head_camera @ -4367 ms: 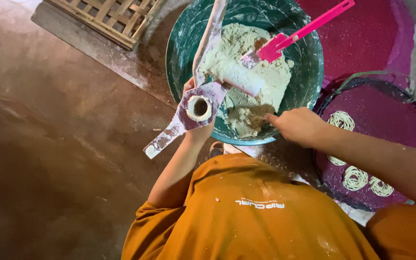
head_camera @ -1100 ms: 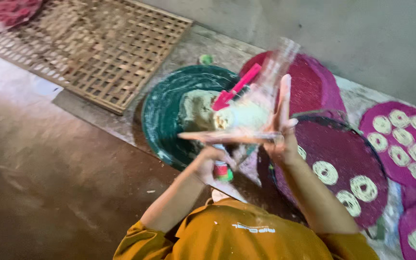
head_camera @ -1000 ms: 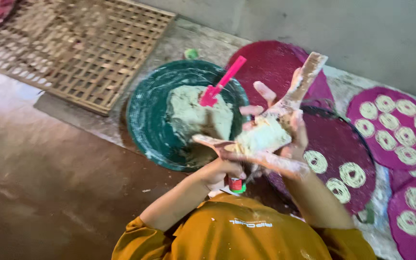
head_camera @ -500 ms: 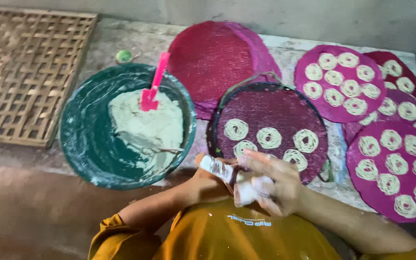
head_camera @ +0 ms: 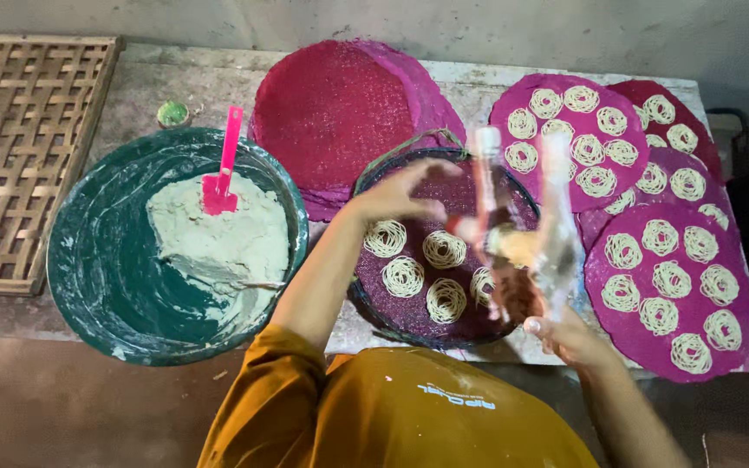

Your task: The person uses a manual dough extruder to pipe spiral-shaped dough onto purple circular mats. They repeatedly scoop dough into the extruder, squeeze it out in spirals, and place the filled mats aside.

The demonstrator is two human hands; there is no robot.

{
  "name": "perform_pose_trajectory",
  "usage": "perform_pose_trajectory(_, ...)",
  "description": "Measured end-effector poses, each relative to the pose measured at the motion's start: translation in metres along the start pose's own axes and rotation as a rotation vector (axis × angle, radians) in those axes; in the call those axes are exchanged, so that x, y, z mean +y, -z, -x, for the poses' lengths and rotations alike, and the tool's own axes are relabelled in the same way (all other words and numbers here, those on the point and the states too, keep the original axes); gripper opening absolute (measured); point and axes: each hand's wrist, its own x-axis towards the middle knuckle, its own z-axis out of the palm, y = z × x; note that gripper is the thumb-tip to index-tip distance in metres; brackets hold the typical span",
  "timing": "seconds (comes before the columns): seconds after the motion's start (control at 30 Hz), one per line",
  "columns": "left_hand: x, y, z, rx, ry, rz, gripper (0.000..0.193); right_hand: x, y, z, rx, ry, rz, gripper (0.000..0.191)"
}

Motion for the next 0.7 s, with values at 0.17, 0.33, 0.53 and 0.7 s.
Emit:
perform_pose_trajectory(0.17,-0.069,0.025,0.017,0.663,0.691,-0.558,0.034,0.013,0.008,0.025,0.137,0.203,-0.133,0.094)
perform_pose_trajectory(0.33,-0.081,0.005,0.043,0.837,0.612,-0.191,0.026,0.007,0.003,0.025,0.118,0.270,-0.237,0.086)
perform_pose_trajectory(0.53,-0.072,-0.066,0.118,0.990,0.802,-0.123,0.032,0.017,0.000,0.003,0.152,0.188,-0.158,0.086)
perform_pose_trajectory(0.7,-0.074,-0.136,0.178,0.910,0.630,0.705,0.076,0.047,0.009,-0.009,0.139,0.027,-0.030,0.086)
